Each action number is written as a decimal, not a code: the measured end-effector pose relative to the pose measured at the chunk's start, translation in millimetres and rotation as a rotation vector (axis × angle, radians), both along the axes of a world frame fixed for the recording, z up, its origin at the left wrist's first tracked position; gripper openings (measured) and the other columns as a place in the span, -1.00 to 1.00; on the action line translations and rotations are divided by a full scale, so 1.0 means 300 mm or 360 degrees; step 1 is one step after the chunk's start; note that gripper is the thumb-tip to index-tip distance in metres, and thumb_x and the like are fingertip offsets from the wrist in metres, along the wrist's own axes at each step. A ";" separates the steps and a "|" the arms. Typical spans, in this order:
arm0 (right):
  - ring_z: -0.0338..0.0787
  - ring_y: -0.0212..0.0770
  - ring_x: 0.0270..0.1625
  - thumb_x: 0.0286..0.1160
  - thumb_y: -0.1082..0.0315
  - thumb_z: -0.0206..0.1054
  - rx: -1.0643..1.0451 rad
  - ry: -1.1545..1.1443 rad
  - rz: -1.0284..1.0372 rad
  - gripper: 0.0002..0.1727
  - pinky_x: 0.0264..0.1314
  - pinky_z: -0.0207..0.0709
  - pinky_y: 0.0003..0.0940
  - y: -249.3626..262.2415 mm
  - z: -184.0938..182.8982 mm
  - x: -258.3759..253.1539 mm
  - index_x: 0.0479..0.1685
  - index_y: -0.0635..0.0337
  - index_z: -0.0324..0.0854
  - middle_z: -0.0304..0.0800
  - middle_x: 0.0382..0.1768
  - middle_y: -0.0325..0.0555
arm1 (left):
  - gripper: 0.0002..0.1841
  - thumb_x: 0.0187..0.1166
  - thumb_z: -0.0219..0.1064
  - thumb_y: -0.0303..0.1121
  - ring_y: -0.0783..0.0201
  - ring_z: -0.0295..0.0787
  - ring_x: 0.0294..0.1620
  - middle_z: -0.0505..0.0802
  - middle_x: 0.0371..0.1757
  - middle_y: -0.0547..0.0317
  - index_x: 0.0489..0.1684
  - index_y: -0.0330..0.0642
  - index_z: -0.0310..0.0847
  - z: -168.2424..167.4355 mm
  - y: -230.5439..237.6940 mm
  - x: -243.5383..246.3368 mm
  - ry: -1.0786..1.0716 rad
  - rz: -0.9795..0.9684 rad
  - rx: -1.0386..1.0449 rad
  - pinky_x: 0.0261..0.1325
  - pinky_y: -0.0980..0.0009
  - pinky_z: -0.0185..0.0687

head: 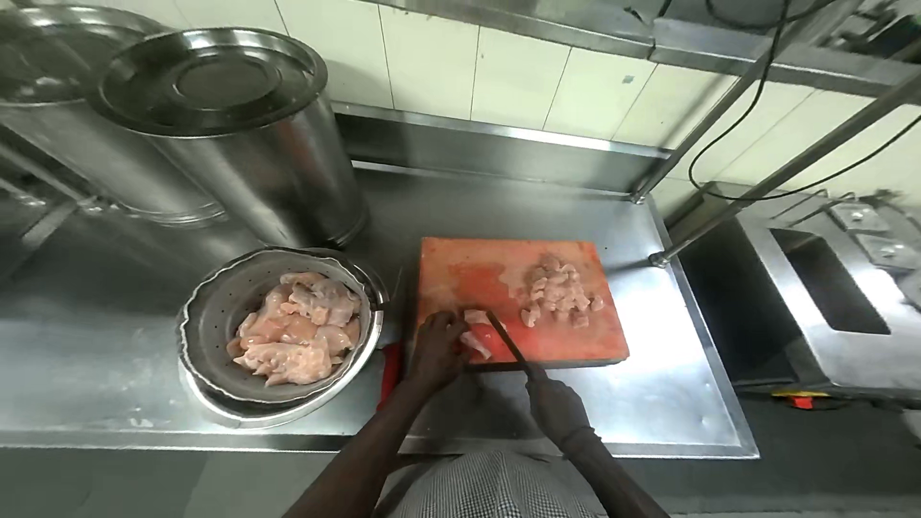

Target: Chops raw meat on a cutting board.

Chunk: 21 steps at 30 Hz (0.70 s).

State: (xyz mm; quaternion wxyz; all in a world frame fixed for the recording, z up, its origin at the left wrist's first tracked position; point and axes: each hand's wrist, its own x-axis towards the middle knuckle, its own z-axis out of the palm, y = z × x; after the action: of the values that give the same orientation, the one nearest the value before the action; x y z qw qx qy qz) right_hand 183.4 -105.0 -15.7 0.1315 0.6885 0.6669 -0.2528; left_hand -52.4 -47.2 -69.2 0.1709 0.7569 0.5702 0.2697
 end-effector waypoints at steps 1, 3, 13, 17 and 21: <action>0.87 0.18 0.03 0.87 0.09 -0.04 0.0013 0.0009 0.0009 -0.58 0.08 0.69 0.11 0.011 0.018 -0.006 0.52 0.04 0.41 0.85 -0.10 0.11 | -0.65 0.31 0.61 -0.24 -0.15 0.63 0.37 0.77 0.23 -0.06 0.08 -0.02 0.84 0.015 -0.001 0.005 0.0037 -0.0023 -0.0035 0.39 -0.13 0.58; 0.87 0.15 0.05 0.87 0.07 -0.04 0.0025 0.0008 0.0061 -0.60 0.09 0.67 0.10 0.028 0.039 -0.013 0.44 0.03 0.46 0.85 -0.08 0.09 | -0.69 0.36 0.57 -0.25 -0.15 0.62 0.40 0.76 0.27 -0.07 0.07 0.02 0.86 0.025 -0.015 0.014 0.0118 -0.0076 -0.0075 0.42 -0.13 0.55; 0.86 0.18 0.12 0.83 0.18 -0.01 0.0020 -0.0074 0.0105 -0.61 0.15 0.67 0.14 0.142 0.024 -0.060 0.50 0.02 0.42 0.85 -0.02 0.14 | -0.82 0.45 0.53 -0.25 -0.13 0.66 0.32 0.78 0.18 -0.04 -0.07 -0.01 0.86 -0.021 -0.051 0.011 0.0217 -0.0079 0.0084 0.37 -0.09 0.59; 0.89 0.16 0.00 0.84 0.13 0.02 0.0162 0.0019 0.0010 -0.65 0.02 0.70 0.10 0.142 0.054 -0.062 0.39 0.06 0.46 0.84 -0.15 0.10 | -0.83 0.45 0.51 -0.29 -0.13 0.56 0.48 0.74 0.35 0.00 -0.08 -0.03 0.85 0.006 -0.040 0.017 0.0254 -0.0163 0.0038 0.51 -0.11 0.49; 0.87 0.18 0.05 0.86 0.14 -0.02 0.0056 -0.0024 0.0230 -0.64 0.07 0.68 0.12 0.107 0.030 -0.039 0.42 0.05 0.45 0.84 -0.10 0.13 | -0.69 0.47 0.44 -0.37 -0.05 0.56 0.52 0.76 0.45 0.19 0.18 0.05 0.81 0.009 -0.016 0.022 0.0327 -0.0332 -0.0012 0.57 -0.16 0.41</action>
State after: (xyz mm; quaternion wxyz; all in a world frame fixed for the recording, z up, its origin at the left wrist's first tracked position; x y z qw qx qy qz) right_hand 171.7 -72.8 -6.8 0.1421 0.6427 0.7182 -0.2257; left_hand -45.9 -52.0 -66.5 0.1415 0.8351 0.5039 0.1694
